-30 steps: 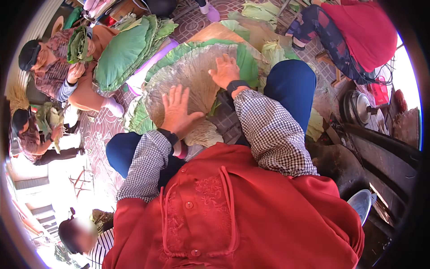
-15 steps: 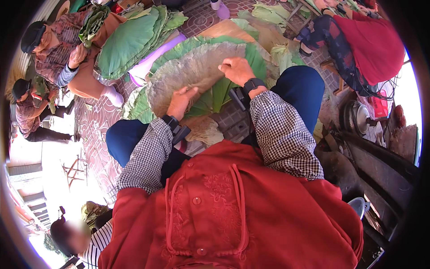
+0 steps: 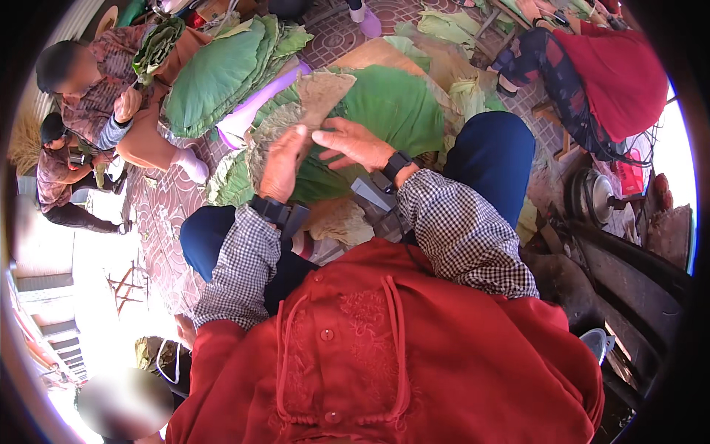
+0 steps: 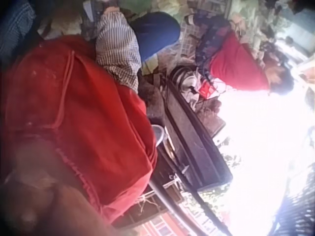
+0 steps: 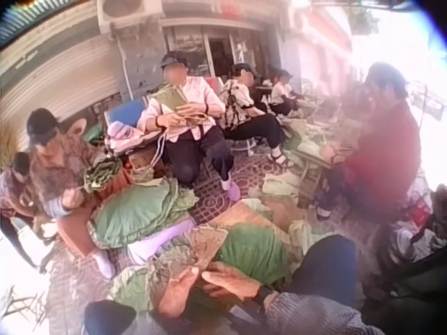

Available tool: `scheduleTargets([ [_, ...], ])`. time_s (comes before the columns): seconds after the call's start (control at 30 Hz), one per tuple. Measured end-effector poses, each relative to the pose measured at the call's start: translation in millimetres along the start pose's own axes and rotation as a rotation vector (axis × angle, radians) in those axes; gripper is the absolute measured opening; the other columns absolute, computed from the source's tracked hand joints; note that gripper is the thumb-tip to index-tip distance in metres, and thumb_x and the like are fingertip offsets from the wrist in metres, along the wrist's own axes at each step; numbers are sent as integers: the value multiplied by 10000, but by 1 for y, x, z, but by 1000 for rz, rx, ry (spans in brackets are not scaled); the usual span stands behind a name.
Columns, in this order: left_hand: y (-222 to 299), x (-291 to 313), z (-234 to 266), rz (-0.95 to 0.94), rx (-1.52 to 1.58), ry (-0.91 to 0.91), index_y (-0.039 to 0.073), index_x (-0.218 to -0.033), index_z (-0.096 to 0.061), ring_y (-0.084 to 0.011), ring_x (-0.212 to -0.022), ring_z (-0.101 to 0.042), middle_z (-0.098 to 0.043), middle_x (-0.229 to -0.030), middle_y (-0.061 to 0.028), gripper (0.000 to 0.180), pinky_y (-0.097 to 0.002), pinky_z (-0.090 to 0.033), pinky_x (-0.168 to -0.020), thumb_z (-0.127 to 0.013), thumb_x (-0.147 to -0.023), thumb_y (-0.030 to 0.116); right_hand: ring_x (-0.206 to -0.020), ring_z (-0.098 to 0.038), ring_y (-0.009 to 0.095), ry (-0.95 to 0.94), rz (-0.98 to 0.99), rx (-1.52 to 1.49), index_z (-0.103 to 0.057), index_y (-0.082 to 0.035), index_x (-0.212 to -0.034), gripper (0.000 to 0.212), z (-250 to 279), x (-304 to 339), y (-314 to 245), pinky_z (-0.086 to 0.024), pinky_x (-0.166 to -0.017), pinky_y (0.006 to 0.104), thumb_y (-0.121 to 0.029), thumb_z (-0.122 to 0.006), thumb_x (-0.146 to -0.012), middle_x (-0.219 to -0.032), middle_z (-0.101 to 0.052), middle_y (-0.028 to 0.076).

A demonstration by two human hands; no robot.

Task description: Stacking, folding, and tying large green lotus leaves into bundles.

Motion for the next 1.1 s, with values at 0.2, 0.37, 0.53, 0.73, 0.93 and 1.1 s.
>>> scheduleTargets([
  [0.2,-18,23,-38,-243,-544,-237,23,-1230,-564,-310,-1270,-439,-462,-1361,-161,488,-376,-346,-1064,-717,-777,124,-643,-597,163,345,-196,116,-591,9,-913,402,24,-17,27,-495,-487,319,-384,-654,-857,-809,-618,117],
  [0.37,-4,35,-48,-573,-889,-7,25,-1288,-486,-414,-1284,-367,-397,-1374,-212,598,-469,-319,-1070,-720,-746,120,-769,-563,111,479,-96,-16,-616,45,-1048,258,35,-9,13,-457,-653,277,-156,-606,-887,-884,-633,48],
  [0.53,-2,52,-73,-824,-1096,-170,-5,-1308,-455,-418,-1326,-313,-366,-1406,-205,678,-547,-243,-1093,-749,-727,187,-647,-475,65,788,511,-348,-645,-12,-903,104,79,24,-72,-374,-572,247,-90,-581,-879,-757,-599,-19],
  [0.73,-51,47,-82,-422,-1423,-348,54,-1471,-216,-409,-1397,-184,-198,-1507,-229,1037,-525,-142,-1137,-818,-648,245,-695,-485,29,1131,768,-50,-659,-53,-925,136,192,142,-110,-367,-612,196,-169,-595,-893,-763,-592,-52],
  [0.93,-67,32,-67,-553,-1345,-309,49,-1405,-372,-372,-1309,-361,-377,-1420,-205,902,-463,-289,-1069,-808,-633,211,-822,-595,185,1761,163,584,-668,-67,-859,162,322,242,56,-457,-725,321,-199,-573,-857,-819,-627,56],
  [1.1,-64,30,-69,-495,-1354,-328,59,-1353,-453,-366,-1309,-360,-393,-1414,-190,792,-466,-288,-1063,-790,-650,196,-928,-633,275,1570,-715,798,-703,-151,-945,254,370,293,241,-495,-781,413,-318,-535,-853,-982,-679,113],
])
Point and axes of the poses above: each hand's wrist, its own x-axis away from the middle knuckle, its own z-axis out of the back of the hand, y = z × x, the point moved 2 cm from there along -x, towards the middle knuckle
